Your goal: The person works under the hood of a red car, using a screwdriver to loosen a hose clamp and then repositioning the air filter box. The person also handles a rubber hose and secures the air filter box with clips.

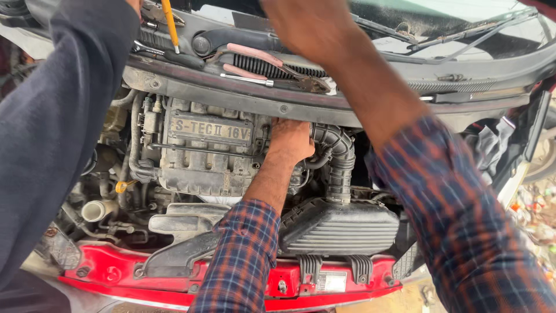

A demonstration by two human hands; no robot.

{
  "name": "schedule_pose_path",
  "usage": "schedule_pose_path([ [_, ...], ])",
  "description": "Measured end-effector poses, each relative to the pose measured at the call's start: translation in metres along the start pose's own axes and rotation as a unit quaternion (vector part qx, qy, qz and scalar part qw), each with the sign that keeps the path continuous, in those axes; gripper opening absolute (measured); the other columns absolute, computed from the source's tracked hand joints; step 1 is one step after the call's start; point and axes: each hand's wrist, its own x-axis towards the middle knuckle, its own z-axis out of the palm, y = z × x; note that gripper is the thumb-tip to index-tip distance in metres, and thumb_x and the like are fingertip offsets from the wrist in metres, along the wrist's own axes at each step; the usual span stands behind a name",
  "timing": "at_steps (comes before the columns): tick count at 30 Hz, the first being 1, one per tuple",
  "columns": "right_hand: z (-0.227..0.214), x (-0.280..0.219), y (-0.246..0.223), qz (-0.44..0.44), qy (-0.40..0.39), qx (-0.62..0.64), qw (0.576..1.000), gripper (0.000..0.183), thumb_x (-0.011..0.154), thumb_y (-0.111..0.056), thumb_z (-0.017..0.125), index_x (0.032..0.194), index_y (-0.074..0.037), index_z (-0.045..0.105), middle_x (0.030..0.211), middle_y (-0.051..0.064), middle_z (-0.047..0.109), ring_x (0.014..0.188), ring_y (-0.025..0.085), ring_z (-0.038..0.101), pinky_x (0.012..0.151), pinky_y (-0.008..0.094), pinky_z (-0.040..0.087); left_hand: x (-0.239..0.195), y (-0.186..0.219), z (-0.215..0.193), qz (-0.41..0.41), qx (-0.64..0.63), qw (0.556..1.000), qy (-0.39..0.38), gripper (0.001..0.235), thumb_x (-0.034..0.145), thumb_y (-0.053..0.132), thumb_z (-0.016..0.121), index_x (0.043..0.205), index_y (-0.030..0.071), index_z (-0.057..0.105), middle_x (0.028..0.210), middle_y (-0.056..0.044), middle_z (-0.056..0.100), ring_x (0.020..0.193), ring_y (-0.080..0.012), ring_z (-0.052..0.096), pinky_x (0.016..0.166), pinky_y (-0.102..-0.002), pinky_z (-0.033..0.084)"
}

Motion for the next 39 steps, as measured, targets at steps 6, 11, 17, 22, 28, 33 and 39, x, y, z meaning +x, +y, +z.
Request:
schedule_pose_path([
  [6, -0.075, -0.141, -0.110, 0.355, 0.142, 0.411, 0.827, 0.029, 0.126, -0.028, 0.040, 0.120, -0.003, 0.053, 0.084, 0.012, 0.059, 0.068, 0.020, 0.064, 0.066, 0.038, 0.053, 0.007, -0.006, 0.017, 0.008, -0.003, 1.000, -0.010, 0.081, 0.069, 0.032, 0.083, 0.141, 0.011, 0.053, 0.146, -0.020, 0.051, 0.138, -0.0398, 0.044, 0.117, -0.056, 0.027],
  [11, -0.043, -0.221, -0.190, 0.665, 0.048, 0.588, 0.458, 0.028, 0.106, -0.030, 0.052, 0.120, -0.007, 0.057, 0.073, 0.005, 0.056, 0.047, 0.011, 0.050, 0.040, 0.028, 0.040, 0.015, -0.019, 0.018, 0.010, 0.000, 1.000, -0.028, 0.072, 0.077, 0.035, 0.078, 0.142, 0.013, 0.057, 0.146, -0.018, 0.056, 0.139, -0.0377, 0.048, 0.120, -0.053, 0.034],
  [17, -0.018, -0.253, -0.203, 0.529, 0.114, 0.413, 0.733, 0.040, 0.096, -0.006, 0.061, 0.136, 0.001, 0.058, 0.111, 0.019, 0.066, 0.101, 0.033, 0.067, 0.088, 0.042, 0.053, 0.025, -0.024, 0.007, 0.079, 0.024, 0.997, 0.006, 0.091, 0.066, 0.042, 0.087, 0.143, 0.011, 0.051, 0.150, -0.022, 0.047, 0.139, -0.0424, 0.042, 0.111, -0.055, 0.033],
  [22, -0.036, -0.212, -0.242, 0.603, 0.059, 0.366, 0.706, 0.045, 0.092, -0.008, 0.063, 0.137, -0.001, 0.061, 0.105, 0.023, 0.065, 0.091, 0.041, 0.065, 0.080, 0.045, 0.053, 0.017, -0.018, 0.001, 0.053, 0.053, 0.997, -0.023, 0.090, 0.068, 0.043, 0.088, 0.143, 0.010, 0.052, 0.148, -0.020, 0.050, 0.139, -0.0388, 0.046, 0.113, -0.053, 0.037],
  [28, -0.045, -0.164, -0.242, 0.655, 0.054, 0.281, 0.699, 0.038, 0.096, -0.008, 0.061, 0.133, -0.001, 0.062, 0.106, 0.022, 0.066, 0.091, 0.043, 0.066, 0.079, 0.050, 0.053, 0.020, -0.009, -0.005, -0.005, 0.032, 0.997, -0.068, 0.083, 0.071, 0.035, 0.084, 0.145, 0.014, 0.051, 0.147, -0.017, 0.052, 0.135, -0.0361, 0.050, 0.106, -0.054, 0.044],
  [33, -0.051, -0.163, -0.233, 0.662, 0.032, 0.287, 0.691, 0.037, 0.093, -0.009, 0.062, 0.129, -0.001, 0.066, 0.104, 0.021, 0.069, 0.088, 0.041, 0.068, 0.077, 0.049, 0.054, 0.023, -0.013, 0.002, 0.011, 0.043, 0.998, -0.052, 0.082, 0.072, 0.038, 0.085, 0.143, 0.013, 0.052, 0.145, -0.018, 0.053, 0.135, -0.0367, 0.050, 0.108, -0.054, 0.043],
  [39, -0.059, -0.160, -0.222, 0.643, 0.024, 0.279, 0.713, 0.034, 0.094, -0.010, 0.063, 0.126, -0.002, 0.067, 0.104, 0.019, 0.072, 0.091, 0.040, 0.070, 0.080, 0.048, 0.055, 0.021, -0.013, 0.000, 0.014, 0.025, 0.999, -0.033, 0.082, 0.078, 0.049, 0.080, 0.144, 0.013, 0.051, 0.146, -0.018, 0.053, 0.136, -0.0364, 0.049, 0.109, -0.055, 0.041],
])
